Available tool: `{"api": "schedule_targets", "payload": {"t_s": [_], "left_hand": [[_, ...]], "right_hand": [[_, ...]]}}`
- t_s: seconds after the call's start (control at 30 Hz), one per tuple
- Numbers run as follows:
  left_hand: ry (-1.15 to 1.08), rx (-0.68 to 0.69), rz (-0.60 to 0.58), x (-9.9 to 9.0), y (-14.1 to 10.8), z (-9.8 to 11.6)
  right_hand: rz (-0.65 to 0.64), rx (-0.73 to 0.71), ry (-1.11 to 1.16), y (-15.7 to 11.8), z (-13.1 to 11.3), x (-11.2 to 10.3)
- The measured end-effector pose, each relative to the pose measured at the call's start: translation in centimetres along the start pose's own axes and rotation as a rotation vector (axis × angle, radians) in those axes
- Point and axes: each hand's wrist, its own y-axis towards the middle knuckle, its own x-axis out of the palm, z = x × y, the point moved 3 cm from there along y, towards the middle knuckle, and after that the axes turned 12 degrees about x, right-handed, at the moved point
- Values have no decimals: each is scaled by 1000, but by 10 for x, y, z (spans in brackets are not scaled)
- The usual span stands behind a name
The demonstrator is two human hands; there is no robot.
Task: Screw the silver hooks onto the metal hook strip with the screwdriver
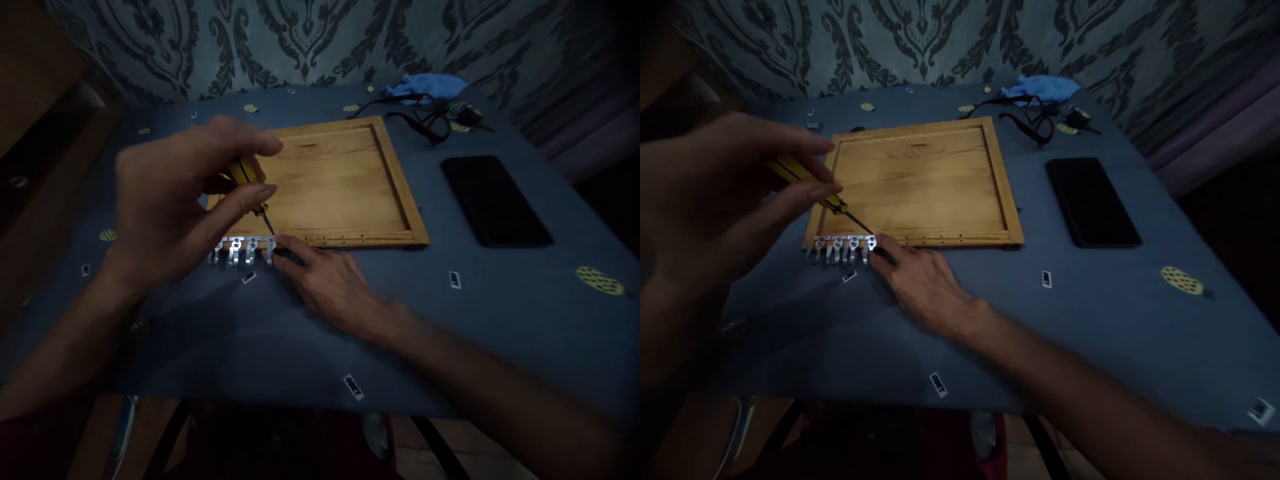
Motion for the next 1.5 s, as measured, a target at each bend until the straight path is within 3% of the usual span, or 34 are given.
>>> {"api": "schedule_targets", "payload": {"t_s": [0.13,0.4,1.13,1.33,1.5], "left_hand": [[54,-1,44,-7,2,1],[18,-22,2,3,-1,-6],[3,20,16,8,-2,-12],[34,46,-5,8,-2,-13],[-40,-74,-115,8,-3,-16]], "right_hand": [[-6,-9,-4,0,0,1],[3,-7,4,0,1,1],[-7,-8,-12,1,0,0],[8,-6,-10,1,0,-1],[2,-11,10,0,0,-1]]}}
